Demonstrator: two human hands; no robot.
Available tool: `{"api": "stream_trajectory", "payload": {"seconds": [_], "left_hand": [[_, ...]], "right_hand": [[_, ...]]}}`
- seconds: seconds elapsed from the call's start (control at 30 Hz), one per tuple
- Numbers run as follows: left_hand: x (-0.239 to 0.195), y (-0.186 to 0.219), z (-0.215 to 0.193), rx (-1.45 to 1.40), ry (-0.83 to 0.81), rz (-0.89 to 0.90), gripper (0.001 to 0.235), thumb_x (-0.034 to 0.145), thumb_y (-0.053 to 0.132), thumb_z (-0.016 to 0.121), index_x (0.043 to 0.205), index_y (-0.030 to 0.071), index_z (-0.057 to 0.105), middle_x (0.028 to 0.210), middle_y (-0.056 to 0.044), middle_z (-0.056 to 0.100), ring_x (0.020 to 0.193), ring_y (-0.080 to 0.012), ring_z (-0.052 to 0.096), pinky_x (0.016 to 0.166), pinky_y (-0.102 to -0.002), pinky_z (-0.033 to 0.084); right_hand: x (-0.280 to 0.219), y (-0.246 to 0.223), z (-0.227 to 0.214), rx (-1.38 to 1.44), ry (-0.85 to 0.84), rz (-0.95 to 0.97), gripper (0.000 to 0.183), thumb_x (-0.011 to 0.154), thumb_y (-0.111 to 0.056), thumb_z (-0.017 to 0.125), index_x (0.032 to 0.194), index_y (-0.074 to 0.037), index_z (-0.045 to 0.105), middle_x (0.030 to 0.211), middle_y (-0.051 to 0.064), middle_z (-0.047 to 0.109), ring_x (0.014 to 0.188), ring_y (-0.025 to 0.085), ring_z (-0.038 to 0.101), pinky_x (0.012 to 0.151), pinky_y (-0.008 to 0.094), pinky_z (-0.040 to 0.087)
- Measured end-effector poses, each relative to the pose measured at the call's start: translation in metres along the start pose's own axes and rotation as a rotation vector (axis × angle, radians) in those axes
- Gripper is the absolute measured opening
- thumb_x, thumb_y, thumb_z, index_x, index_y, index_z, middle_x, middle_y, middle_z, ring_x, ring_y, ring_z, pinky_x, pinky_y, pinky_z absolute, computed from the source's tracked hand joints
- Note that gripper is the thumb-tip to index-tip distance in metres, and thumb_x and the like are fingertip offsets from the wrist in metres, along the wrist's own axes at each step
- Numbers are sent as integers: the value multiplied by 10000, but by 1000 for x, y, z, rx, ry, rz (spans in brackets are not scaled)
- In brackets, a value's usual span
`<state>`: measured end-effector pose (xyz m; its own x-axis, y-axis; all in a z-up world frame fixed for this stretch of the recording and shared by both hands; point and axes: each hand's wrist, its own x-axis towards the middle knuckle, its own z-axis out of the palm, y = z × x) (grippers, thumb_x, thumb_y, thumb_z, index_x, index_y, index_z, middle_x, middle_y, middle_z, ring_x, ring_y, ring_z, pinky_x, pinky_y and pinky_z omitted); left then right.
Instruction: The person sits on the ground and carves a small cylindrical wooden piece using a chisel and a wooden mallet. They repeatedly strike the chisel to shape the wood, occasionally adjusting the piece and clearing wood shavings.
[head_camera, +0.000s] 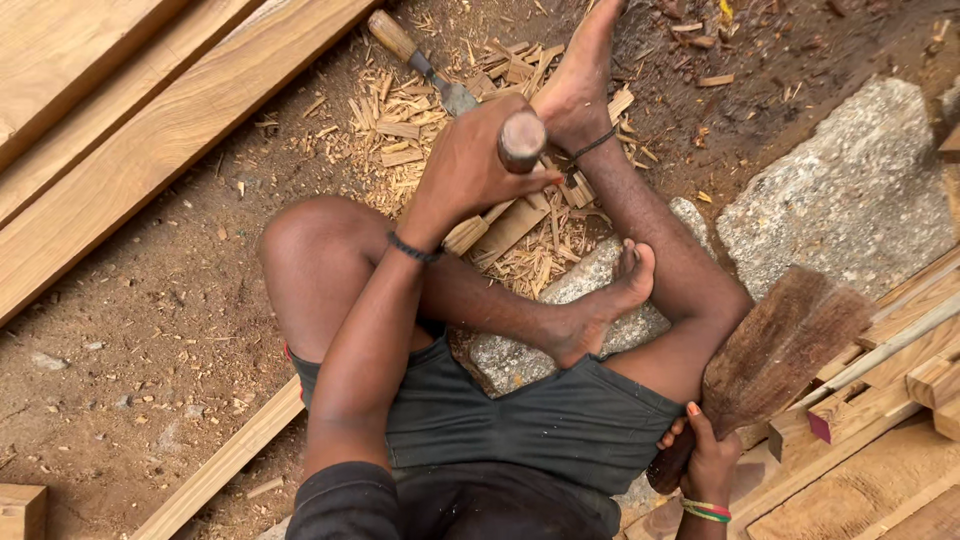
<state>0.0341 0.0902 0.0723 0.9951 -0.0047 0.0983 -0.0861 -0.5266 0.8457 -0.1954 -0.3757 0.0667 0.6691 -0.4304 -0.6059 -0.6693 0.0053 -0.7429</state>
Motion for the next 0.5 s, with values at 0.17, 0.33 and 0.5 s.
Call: {"api": "stream_trajectory", "payload": {"seconds": [0.17,0.33,0.5], "left_hand": [[0,-6,24,-49,109,198,567,784,378,953,1164,108,631,1038,-117,702,989,-309,689,868,-452,552],[-3,9,49,-298,130,577,442,786,206,886,1165,104,684,1145,-65,751,1074,-270,722,1020,-469,540],[-3,2,59,-404,-208,227,333,831,274,882,1041,71,721,966,-85,781,884,-216,758,845,-385,609]], "right_hand": [[5,3,-3,30,-37,-19,231,954,-201,704,967,-15,566,676,87,574,515,203,565,476,367,500],[4,-1,-2,-20,-64,-57,234,971,-229,702,966,-27,583,703,81,601,550,194,600,486,366,511],[5,1,-2,-3,-70,-66,243,967,-242,710,947,-37,582,696,77,599,536,188,598,478,353,519]]}}
